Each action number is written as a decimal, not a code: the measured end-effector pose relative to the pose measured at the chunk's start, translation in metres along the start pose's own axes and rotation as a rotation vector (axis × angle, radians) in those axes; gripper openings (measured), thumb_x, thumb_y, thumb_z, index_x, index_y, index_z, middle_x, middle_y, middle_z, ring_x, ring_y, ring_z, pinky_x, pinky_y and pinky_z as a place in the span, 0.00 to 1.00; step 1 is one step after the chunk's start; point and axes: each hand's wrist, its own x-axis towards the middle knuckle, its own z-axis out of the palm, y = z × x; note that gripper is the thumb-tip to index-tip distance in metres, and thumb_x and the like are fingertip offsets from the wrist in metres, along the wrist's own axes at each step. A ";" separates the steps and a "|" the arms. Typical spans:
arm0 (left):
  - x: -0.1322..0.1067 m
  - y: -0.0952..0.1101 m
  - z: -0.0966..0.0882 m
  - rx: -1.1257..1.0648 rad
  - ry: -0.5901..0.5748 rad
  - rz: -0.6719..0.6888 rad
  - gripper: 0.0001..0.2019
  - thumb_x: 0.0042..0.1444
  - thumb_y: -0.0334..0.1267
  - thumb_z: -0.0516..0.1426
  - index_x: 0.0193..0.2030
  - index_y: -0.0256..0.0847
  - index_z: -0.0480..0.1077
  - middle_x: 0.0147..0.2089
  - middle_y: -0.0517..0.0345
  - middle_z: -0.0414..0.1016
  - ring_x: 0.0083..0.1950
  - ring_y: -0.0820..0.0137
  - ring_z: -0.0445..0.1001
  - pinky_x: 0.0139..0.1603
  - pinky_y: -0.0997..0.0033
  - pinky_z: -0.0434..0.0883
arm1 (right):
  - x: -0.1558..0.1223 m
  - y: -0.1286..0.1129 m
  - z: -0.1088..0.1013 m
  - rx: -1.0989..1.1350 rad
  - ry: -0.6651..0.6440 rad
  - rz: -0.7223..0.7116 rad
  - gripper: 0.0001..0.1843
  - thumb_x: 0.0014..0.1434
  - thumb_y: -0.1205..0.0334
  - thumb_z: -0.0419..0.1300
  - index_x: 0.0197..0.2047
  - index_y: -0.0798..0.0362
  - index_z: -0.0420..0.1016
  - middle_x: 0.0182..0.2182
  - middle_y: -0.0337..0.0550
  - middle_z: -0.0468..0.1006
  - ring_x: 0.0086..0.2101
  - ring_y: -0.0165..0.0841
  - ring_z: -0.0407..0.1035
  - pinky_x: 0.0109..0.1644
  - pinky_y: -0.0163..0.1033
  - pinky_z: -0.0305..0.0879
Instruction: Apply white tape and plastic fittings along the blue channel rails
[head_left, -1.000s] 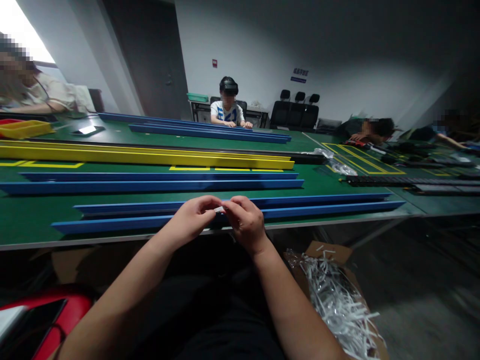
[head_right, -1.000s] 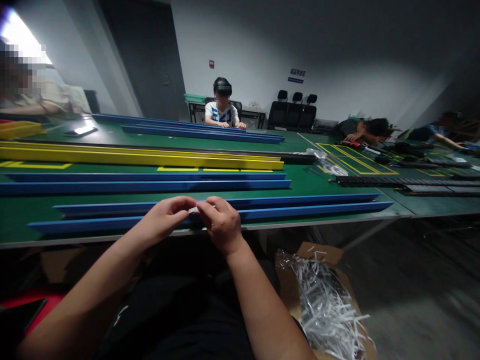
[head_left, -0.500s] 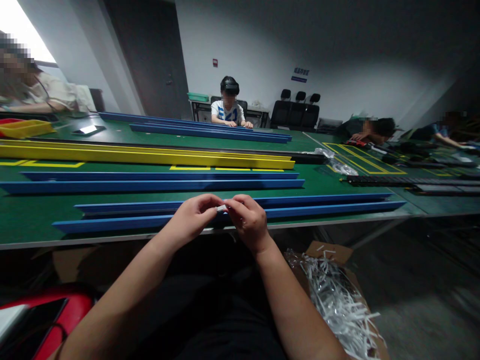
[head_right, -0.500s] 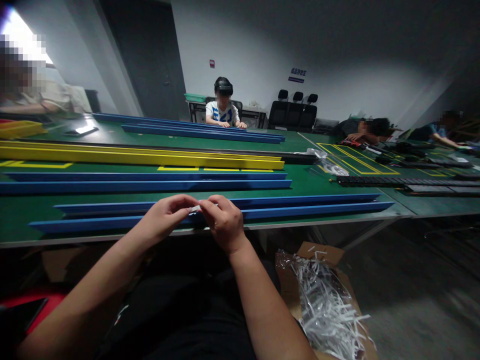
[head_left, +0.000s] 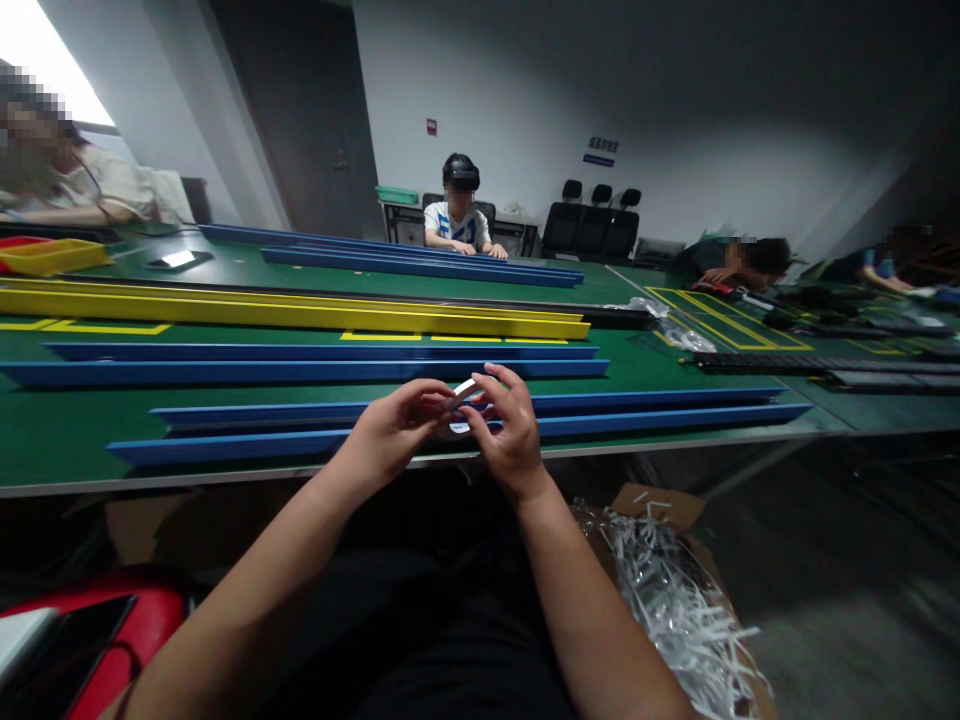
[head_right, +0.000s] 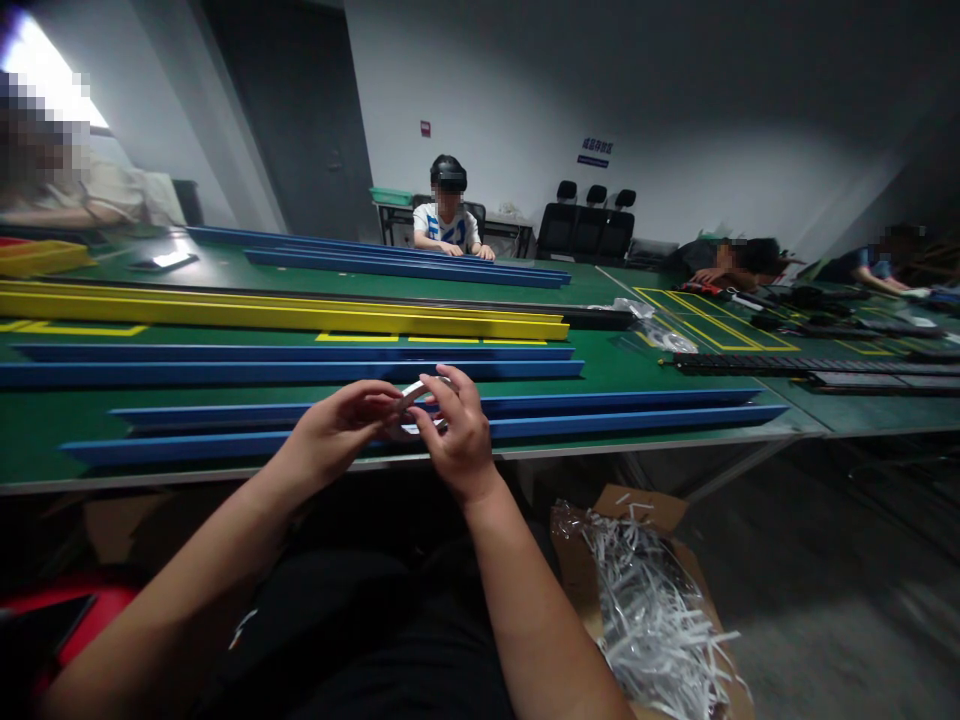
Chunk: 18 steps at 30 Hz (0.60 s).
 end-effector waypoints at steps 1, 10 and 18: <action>0.000 0.001 0.001 -0.037 0.033 -0.020 0.18 0.54 0.43 0.64 0.50 0.42 0.69 0.45 0.52 0.80 0.45 0.61 0.80 0.43 0.62 0.79 | -0.001 -0.001 0.002 0.007 -0.010 -0.016 0.22 0.63 0.60 0.60 0.60 0.44 0.66 0.62 0.50 0.62 0.46 0.34 0.72 0.48 0.42 0.75; 0.002 0.005 0.010 -0.135 0.240 -0.043 0.20 0.50 0.45 0.66 0.43 0.42 0.63 0.39 0.59 0.76 0.36 0.69 0.78 0.34 0.69 0.77 | -0.014 -0.004 0.015 -0.194 0.005 -0.184 0.25 0.57 0.57 0.66 0.53 0.48 0.61 0.57 0.55 0.62 0.53 0.42 0.66 0.56 0.53 0.68; 0.008 -0.006 0.009 -0.039 0.141 0.014 0.28 0.52 0.45 0.63 0.58 0.44 0.59 0.49 0.51 0.76 0.52 0.62 0.77 0.51 0.58 0.76 | -0.002 0.006 0.005 -0.322 -0.170 -0.165 0.11 0.66 0.60 0.54 0.51 0.51 0.66 0.40 0.45 0.77 0.41 0.37 0.70 0.51 0.45 0.63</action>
